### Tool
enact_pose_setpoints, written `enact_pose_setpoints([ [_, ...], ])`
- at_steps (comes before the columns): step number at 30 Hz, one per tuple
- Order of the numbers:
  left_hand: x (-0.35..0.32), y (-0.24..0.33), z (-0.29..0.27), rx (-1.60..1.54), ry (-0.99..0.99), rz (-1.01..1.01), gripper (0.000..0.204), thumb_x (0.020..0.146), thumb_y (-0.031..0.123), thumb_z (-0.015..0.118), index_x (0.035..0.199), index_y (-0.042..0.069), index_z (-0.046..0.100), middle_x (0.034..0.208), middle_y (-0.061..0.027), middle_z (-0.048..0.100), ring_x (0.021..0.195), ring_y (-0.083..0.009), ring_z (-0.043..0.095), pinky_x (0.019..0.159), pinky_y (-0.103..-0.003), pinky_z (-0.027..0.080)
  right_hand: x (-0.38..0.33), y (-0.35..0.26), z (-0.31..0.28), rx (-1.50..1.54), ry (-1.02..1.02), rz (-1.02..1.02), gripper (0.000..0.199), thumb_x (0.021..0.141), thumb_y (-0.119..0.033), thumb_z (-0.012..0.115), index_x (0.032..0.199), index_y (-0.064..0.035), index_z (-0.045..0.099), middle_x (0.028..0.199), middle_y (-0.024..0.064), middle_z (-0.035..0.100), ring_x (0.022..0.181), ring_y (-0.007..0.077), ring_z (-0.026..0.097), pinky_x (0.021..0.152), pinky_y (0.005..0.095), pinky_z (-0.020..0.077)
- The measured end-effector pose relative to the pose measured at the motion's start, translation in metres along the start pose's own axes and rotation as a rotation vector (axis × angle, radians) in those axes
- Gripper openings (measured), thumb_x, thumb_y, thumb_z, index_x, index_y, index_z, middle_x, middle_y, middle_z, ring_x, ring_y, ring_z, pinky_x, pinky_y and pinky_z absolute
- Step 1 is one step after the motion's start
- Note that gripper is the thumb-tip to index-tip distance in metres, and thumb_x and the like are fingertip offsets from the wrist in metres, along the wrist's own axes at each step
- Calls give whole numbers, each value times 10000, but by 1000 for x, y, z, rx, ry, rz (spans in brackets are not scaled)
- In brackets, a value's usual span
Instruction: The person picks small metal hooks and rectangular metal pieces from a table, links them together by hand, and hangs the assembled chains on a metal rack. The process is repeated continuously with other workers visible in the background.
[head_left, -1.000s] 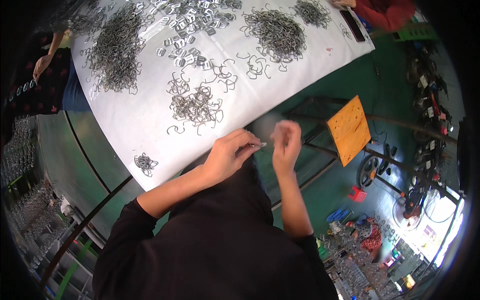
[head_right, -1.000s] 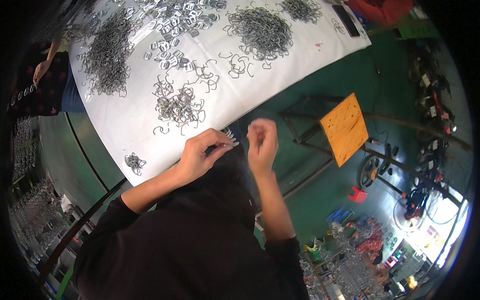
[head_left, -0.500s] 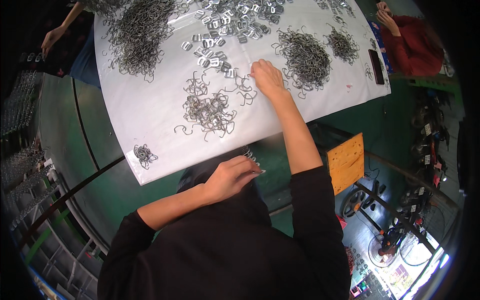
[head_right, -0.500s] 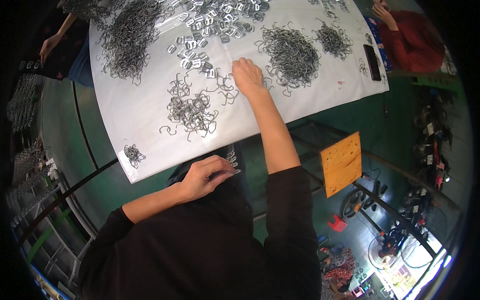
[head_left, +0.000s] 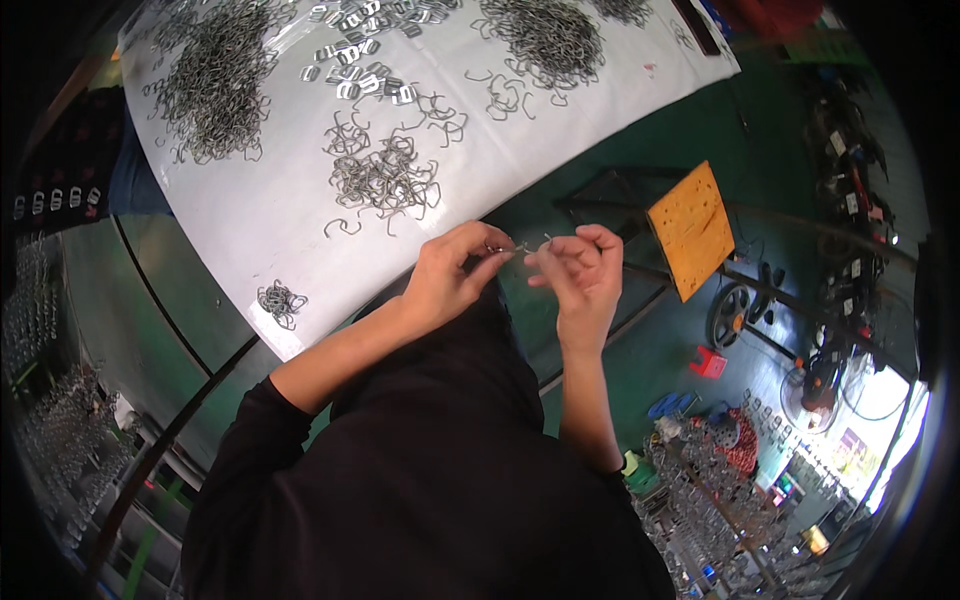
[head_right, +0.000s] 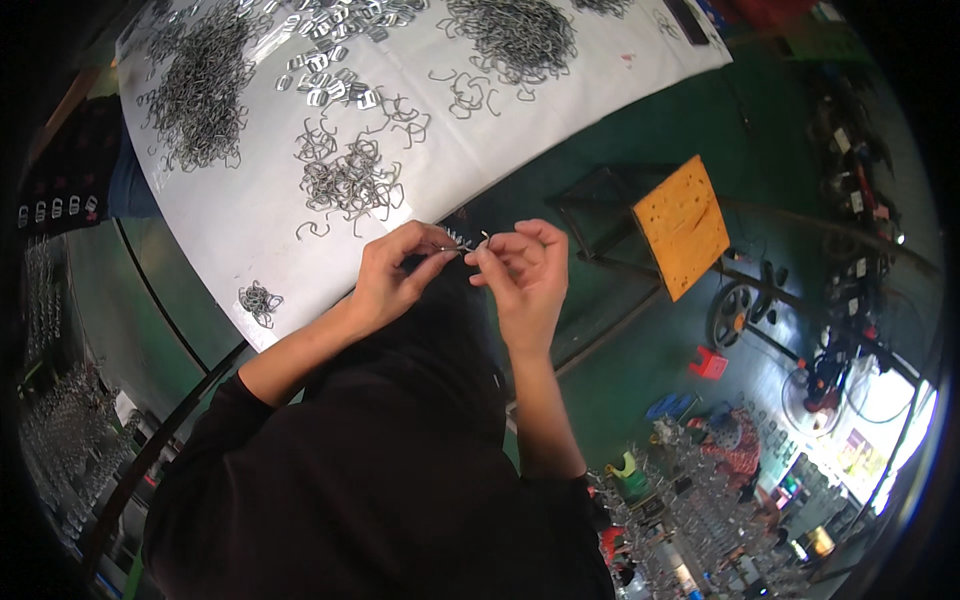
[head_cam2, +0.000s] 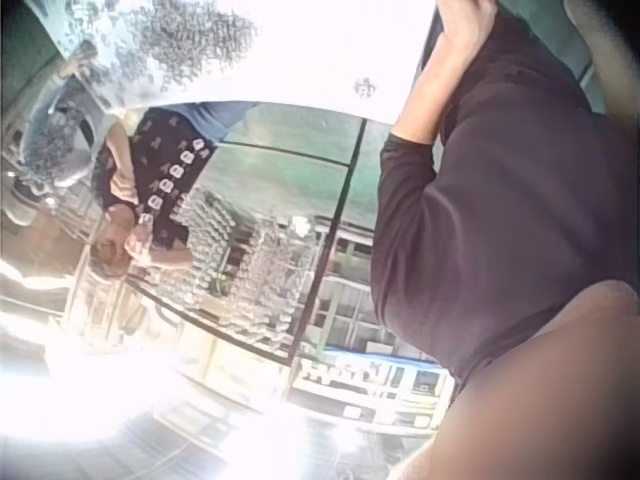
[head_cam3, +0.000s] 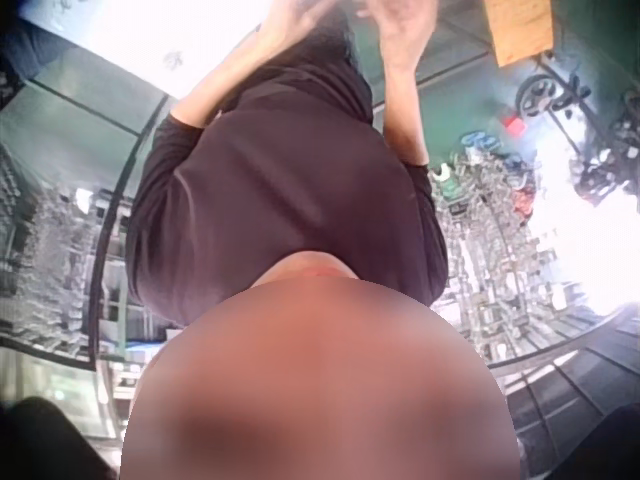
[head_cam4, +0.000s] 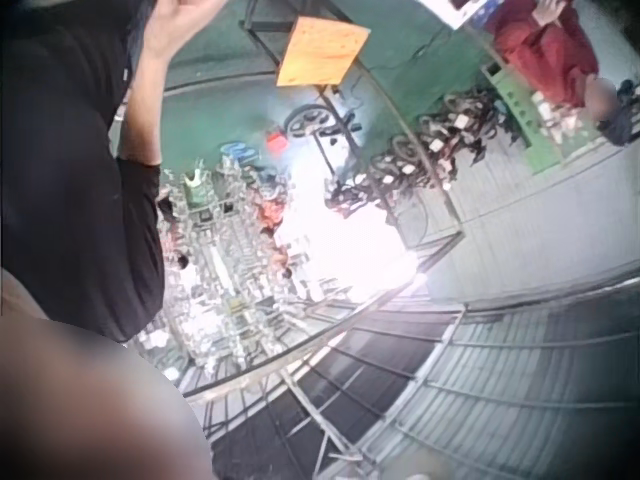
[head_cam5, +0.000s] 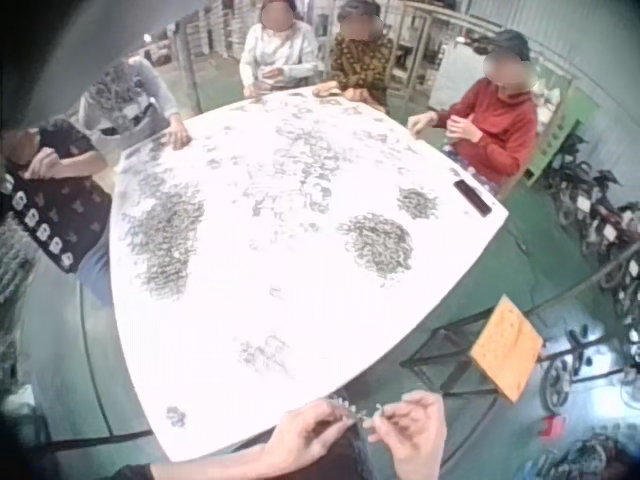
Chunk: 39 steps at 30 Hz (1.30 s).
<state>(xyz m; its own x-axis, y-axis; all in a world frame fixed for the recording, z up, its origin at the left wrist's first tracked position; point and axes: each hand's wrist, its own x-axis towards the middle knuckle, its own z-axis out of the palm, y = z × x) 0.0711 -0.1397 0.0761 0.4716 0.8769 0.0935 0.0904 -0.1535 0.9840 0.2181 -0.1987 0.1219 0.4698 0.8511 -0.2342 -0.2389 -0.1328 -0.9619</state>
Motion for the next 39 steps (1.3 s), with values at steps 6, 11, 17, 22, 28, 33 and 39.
enact_pose_setpoints([
  [6, 0, 5, 3, -54, -30, -58, 143, 808, -26, 684, 940, 13, 643, 939, -95, 668, 792, -217, 666, 675, -301, 536, -20, 24, 7, 43, 150, -136, 356, 845, 91, 631, 1113, 10, 411, 915, 135, 611, 809, 190, 667, 688, 257, 566],
  [11, 6, -9, -15, 36, -116, 200, 167, 802, -2, 684, 964, 26, 652, 948, -110, 651, 880, -265, 650, 752, -334, 524, -24, 38, 10, -12, 183, -359, 340, 824, 146, 616, 1066, 27, 410, 934, 169, 599, 817, 210, 663, 755, 287, 579],
  [17, 93, -103, -114, 515, 401, -36, 192, 855, 112, 672, 1033, 40, 675, 988, -131, 675, 860, -269, 652, 733, -338, 512, -19, 43, 4, 21, 161, -405, 338, 822, 166, 595, 1046, 12, 394, 958, 183, 584, 813, 218, 662, 763, 297, 587],
  [22, 132, -150, -166, 916, 496, -290, 349, 779, 299, 760, 968, 27, 649, 927, -134, 671, 834, -286, 644, 741, -387, 502, -13, 45, 3, 32, 111, -383, 336, 825, 166, 592, 1046, 8, 394, 964, 180, 585, 808, 214, 661, 764, 293, 584],
  [28, 146, -137, -165, 709, 375, -400, 346, 746, 209, 785, 981, 26, 608, 857, -108, 689, 778, -255, 664, 696, -364, 513, -9, 49, 8, 11, 116, -358, 328, 814, 157, 622, 1035, 20, 422, 949, 159, 600, 818, 182, 656, 750, 265, 570],
  [33, 115, -88, -114, 238, 245, -317, 267, 793, 93, 723, 1046, 32, 664, 801, -46, 673, 680, -128, 608, 638, -273, 492, -5, 56, 10, -60, 113, -356, 319, 826, 149, 610, 1044, 11, 420, 951, 157, 609, 819, 194, 668, 752, 273, 569],
  [39, 45, 6, -24, -171, -88, -438, 141, 881, 75, 679, 992, -10, 664, 818, -7, 674, 720, -62, 601, 660, -221, 491, -2, 60, 15, -126, 126, -402, 239, 846, 84, 645, 1002, 20, 476, 958, 126, 647, 820, 161, 685, 702, 244, 566],
])
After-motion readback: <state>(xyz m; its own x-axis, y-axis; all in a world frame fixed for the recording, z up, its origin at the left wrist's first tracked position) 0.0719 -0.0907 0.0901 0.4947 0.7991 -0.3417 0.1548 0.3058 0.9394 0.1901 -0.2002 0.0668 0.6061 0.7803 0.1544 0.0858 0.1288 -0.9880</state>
